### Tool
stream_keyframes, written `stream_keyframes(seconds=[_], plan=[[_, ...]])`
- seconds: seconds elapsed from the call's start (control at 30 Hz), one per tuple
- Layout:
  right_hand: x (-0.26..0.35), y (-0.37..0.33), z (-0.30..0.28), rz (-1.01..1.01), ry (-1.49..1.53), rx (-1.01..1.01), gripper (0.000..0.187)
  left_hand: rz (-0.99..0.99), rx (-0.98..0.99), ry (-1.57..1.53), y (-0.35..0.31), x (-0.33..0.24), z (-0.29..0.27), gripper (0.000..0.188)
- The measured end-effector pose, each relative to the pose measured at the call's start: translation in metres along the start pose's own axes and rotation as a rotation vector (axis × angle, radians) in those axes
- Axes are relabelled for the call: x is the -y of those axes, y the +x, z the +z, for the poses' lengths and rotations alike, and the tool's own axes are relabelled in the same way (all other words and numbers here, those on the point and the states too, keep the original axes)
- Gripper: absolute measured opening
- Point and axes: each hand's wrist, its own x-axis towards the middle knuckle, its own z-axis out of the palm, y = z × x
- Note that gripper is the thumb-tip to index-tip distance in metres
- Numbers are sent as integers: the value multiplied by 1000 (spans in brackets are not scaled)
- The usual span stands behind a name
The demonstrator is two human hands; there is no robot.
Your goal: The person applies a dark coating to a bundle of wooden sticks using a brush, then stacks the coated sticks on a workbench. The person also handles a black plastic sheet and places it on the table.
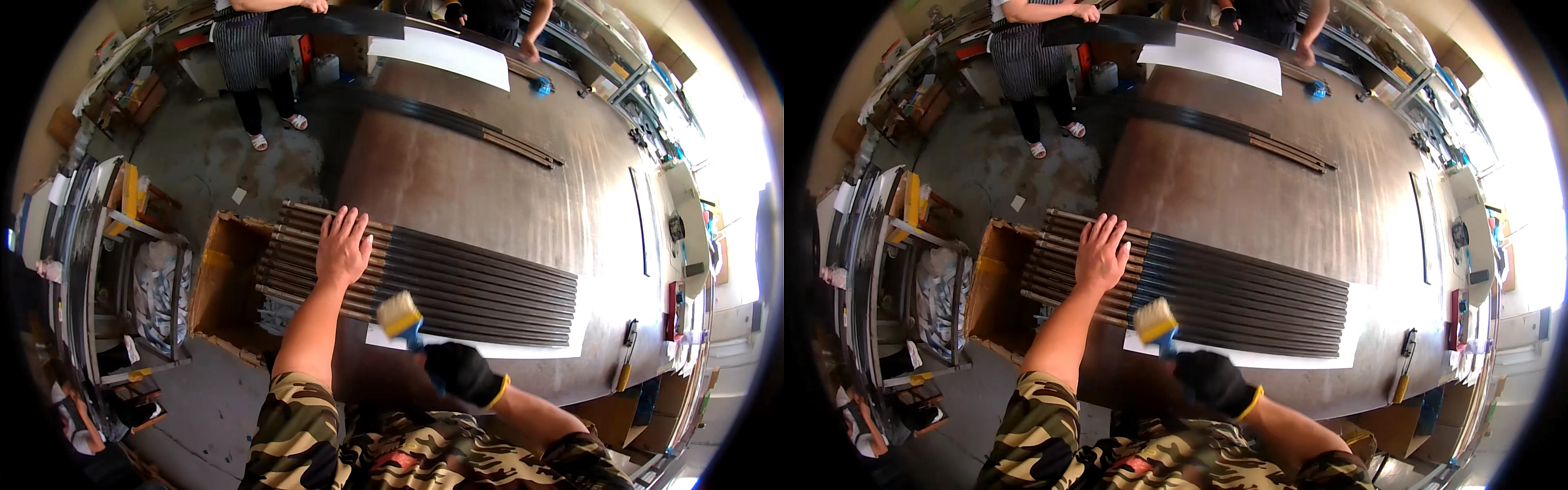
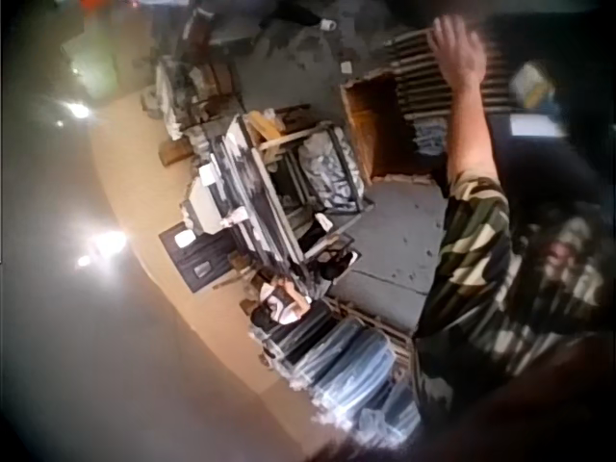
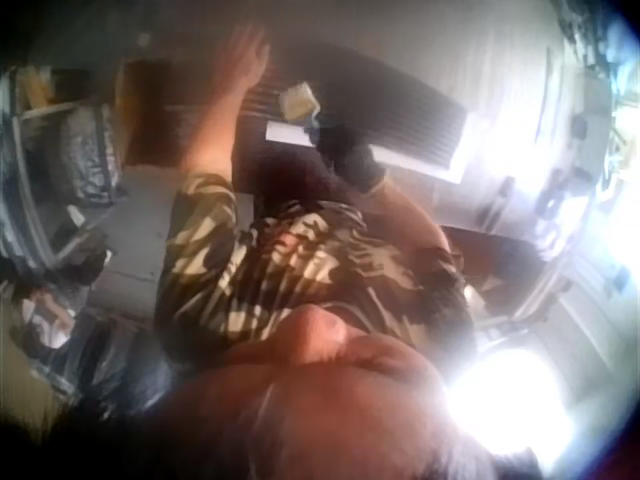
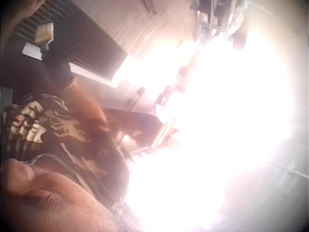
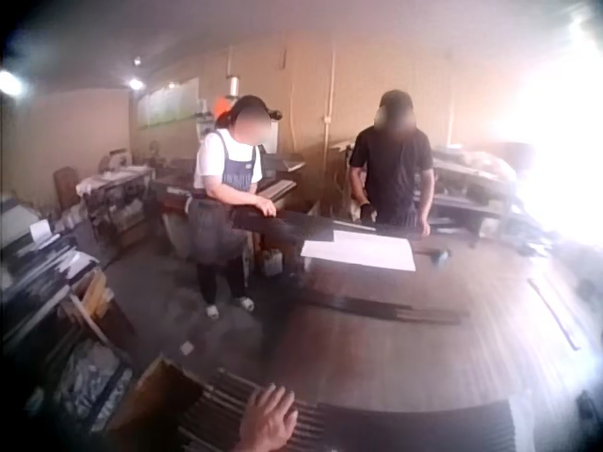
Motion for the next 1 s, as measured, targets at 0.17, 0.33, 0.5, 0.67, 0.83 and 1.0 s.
stream_keyframes(seconds=[0.17,0.33,0.5,0.67,0.83,1.0], plan=[[23,11,-33,124,66,154,22,-14,-1,40,-4,6,2,44],[28,14,-19,52,-5,214,20,-4,-11,19,0,2,2,44],[-3,37,-16,435,522,33,20,-29,49,35,-1,4,2,47],[-54,139,-56,408,22,-114,24,-30,27,17,0,4,4,45],[-74,158,-81,222,-408,-166,22,-38,20,30,-2,4,1,44],[-2,73,-32,-38,76,160,12,-42,-21,-18,-1,3,-1,40]])
